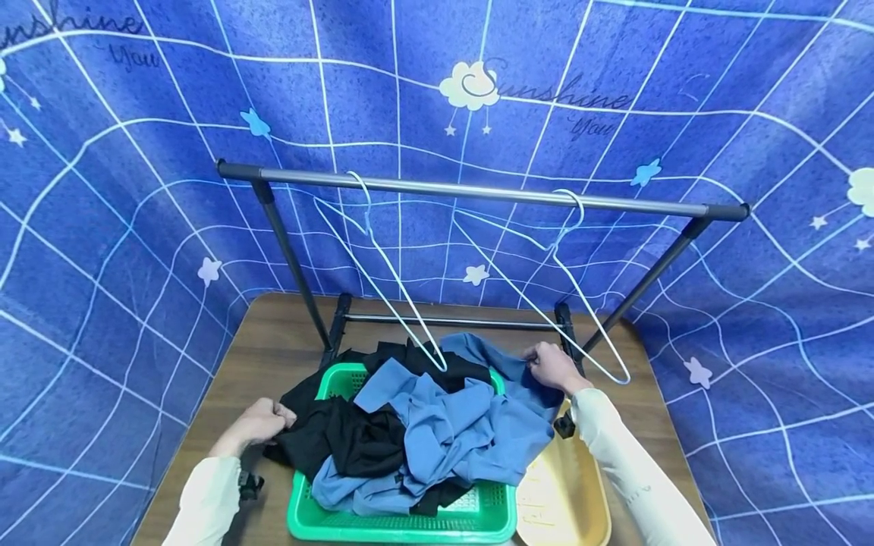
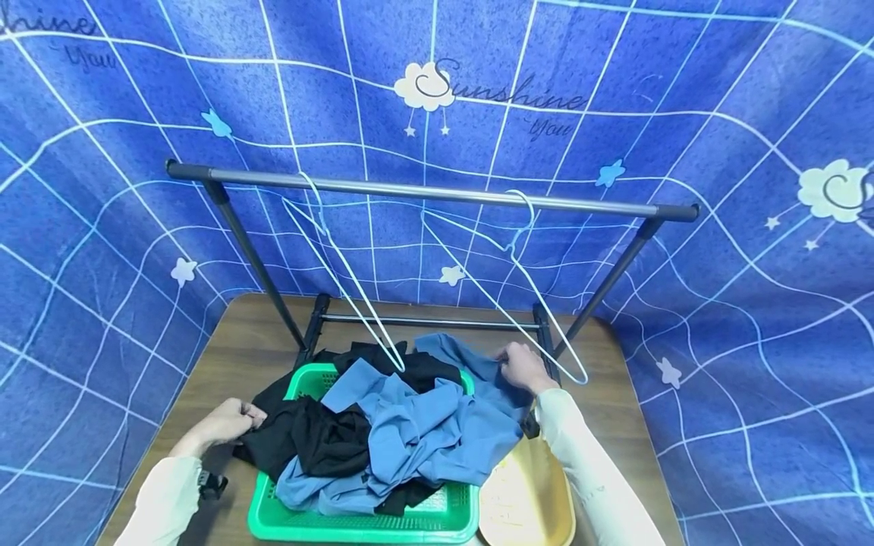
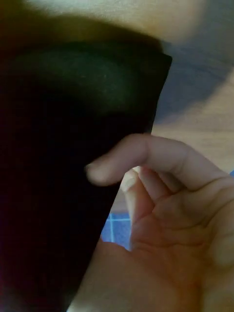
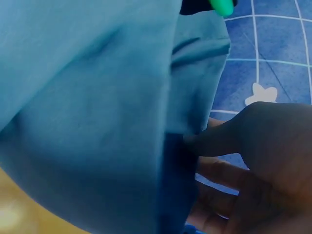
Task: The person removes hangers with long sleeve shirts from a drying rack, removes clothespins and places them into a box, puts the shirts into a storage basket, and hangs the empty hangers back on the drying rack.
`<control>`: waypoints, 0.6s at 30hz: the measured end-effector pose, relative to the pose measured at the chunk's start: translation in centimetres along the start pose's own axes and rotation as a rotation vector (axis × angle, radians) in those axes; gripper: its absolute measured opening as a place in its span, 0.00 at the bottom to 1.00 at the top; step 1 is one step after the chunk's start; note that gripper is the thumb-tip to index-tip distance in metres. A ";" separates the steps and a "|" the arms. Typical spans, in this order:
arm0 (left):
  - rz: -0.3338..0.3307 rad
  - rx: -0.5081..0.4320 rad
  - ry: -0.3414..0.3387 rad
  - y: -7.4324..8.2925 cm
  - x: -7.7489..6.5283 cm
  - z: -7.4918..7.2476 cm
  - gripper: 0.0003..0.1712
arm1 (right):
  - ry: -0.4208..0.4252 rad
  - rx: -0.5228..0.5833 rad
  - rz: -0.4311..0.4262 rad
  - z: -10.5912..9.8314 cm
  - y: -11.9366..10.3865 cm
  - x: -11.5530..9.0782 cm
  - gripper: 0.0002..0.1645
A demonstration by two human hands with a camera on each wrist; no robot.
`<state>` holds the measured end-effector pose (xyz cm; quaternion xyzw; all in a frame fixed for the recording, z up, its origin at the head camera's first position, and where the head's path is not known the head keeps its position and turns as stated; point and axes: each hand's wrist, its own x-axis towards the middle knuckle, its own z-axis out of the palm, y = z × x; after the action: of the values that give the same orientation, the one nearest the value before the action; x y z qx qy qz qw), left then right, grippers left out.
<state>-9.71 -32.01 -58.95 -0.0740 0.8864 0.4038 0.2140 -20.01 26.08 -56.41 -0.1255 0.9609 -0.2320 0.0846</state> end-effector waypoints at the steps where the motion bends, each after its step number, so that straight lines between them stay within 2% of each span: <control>1: 0.024 -0.002 -0.006 -0.1 0.0 -0.1 0.10 | 0.016 0.012 -0.004 0.0 -0.1 0.1 0.18; 5: 0.105 0.036 0.049 0.0 -0.2 -0.8 0.13 | 0.060 0.081 -0.056 -0.2 -0.5 0.1 0.15; 9: 0.165 -0.038 0.117 1.4 -0.7 -1.3 0.15 | 0.060 0.177 -0.083 -1.1 -1.6 -0.3 0.16; 11: 0.218 -0.109 0.130 2.8 -1.3 -1.5 0.17 | 0.045 0.240 -0.079 -1.7 -2.6 -0.8 0.16; 14: 0.313 -0.181 0.136 5.7 -2.6 -1.8 0.18 | 0.021 0.357 -0.096 -2.5 -4.9 -1.6 0.16; 18: 0.443 -0.222 0.070 10.1 -4.6 -1.3 0.17 | 0.015 0.468 -0.185 -2.7 -8.3 -2.7 0.15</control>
<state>-9.12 -26.46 -49.25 0.0852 0.8379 0.5332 0.0800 -16.35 20.89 -49.91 -0.1883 0.8661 -0.4557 0.0829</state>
